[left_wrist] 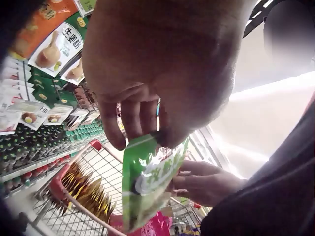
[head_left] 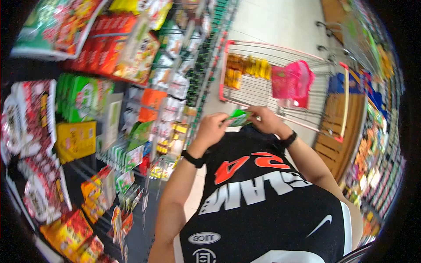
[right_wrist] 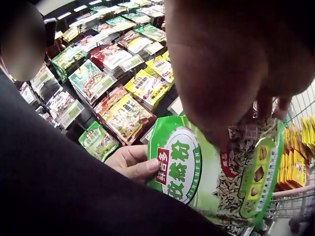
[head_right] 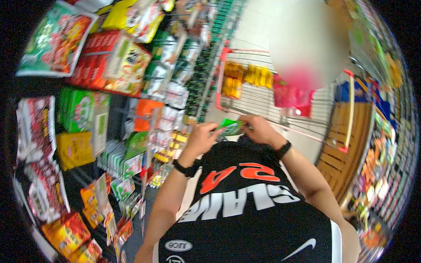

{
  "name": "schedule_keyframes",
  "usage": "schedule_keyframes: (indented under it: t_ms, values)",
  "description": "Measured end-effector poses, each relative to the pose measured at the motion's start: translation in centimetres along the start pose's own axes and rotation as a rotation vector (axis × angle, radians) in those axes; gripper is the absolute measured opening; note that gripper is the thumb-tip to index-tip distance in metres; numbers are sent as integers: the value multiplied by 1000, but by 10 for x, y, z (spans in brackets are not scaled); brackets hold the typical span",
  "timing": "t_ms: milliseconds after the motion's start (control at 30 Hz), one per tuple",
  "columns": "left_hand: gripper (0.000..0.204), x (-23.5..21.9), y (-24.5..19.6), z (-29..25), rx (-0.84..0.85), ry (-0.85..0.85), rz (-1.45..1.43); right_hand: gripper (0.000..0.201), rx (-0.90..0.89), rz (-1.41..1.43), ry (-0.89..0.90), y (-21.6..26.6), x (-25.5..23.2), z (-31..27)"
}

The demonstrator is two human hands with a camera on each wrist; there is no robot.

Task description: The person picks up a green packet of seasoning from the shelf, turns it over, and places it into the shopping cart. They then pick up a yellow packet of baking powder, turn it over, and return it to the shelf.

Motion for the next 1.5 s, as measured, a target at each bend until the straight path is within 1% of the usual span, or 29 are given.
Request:
schedule_keyframes:
  t_ms: [33, 67, 100, 133, 233, 367, 400, 467, 500, 533, 567, 633, 667, 700, 733, 767, 800, 833, 900, 933, 967, 1033, 1067, 1100, 1167, 1200, 1367, 1400, 1500]
  values:
    - [21, 4, -9, -7, -17, -42, 5, 48, -43, 19, -93, -5, -2, -4]
    - [19, 13, -9, -12, -55, -84, -5, 48, -119, -105, -273, -10, -4, -7]
    - [18, -9, 2, 17, -4, -171, 35, 49, -261, -253, -538, -2, -27, 32]
    - [17, -2, -7, 15, -19, -217, 10, 49, -247, -298, -546, -2, -36, 28]
    - [16, 19, -31, 13, -189, -257, -102, 52, 31, 165, -63, -1, -46, 23]
    - [15, 51, -47, 26, -122, -250, 53, 70, -179, 547, 376, -2, -40, 22]
    - [13, 59, -53, 29, -107, -233, 104, 67, -199, 529, 421, -4, -39, 22]
    - [13, 75, -65, 32, -116, -179, 143, 66, -342, 496, 428, -13, -33, 23]
    - [12, 82, -67, 34, -102, -207, 177, 66, -411, 458, 404, -21, -38, 27]
    - [12, 91, -70, 37, -72, -222, 197, 66, -364, 512, 446, -29, -41, 25]
    - [12, 98, -78, 42, -103, -232, 188, 66, -302, 580, 483, -37, -42, 20]
    - [19, 110, -81, 52, -122, -151, 201, 69, -281, 630, 491, -54, -47, 18]
    - [30, 110, -99, 62, -141, -30, 106, 69, -296, 603, 375, -61, -56, 12]
    - [57, 114, -94, 62, -142, 150, 110, 73, -309, 579, 279, -67, -65, 8]
    - [71, 119, -101, 67, -190, 243, 36, 66, -87, 646, 383, -81, -70, 7]
    - [86, 123, -107, 72, -234, 325, -29, 51, -200, 703, 244, -93, -75, 7]
    - [97, 135, -90, 66, -151, 387, 21, 43, -165, 701, 150, -116, -71, 12]
    - [96, 139, -97, 74, -107, 408, 50, 35, -130, 697, 58, -131, -72, 13]
    - [94, 147, -112, 92, -19, 455, 101, 30, -14, 724, 64, -159, -80, 12]
    - [90, 152, -111, 95, -62, 439, 37, 29, 31, 886, 27, -165, -85, 10]
    - [89, 156, -110, 97, -123, 457, 35, 31, 133, 720, 18, -178, -99, 5]
    - [85, 159, -106, 103, -237, 488, 35, 39, 166, 651, -302, -247, -75, 15]
    - [77, 162, -102, 103, -185, 433, 64, 44, 261, 287, -313, -270, -81, 9]
    - [75, 163, -101, 104, -200, 442, 74, 50, 348, -80, -310, -292, -87, 1]
    - [71, 165, -100, 105, -233, 456, 95, 59, 449, -155, -472, -354, -69, -7]
    - [65, 165, -101, 105, -204, 430, 116, 61, 425, -128, -466, -373, -69, -13]
    - [52, 171, -83, 95, -301, 435, 145, 65, 270, -13, -484, -426, -51, -18]
    - [50, 172, -82, 93, -315, 432, 148, 69, 217, -90, -500, -428, -48, -16]
    - [46, 173, -78, 85, -318, 408, 155, 65, 620, 182, -194, -367, -75, -9]
Point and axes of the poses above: each hand's wrist, its own z-axis towards the middle knuckle, its own x-axis out of the palm, y = z × x, the point moved 2 cm from there along z, towards the middle knuckle, and after that the axes turned 1 degree about -x, right-handed, at the moved point
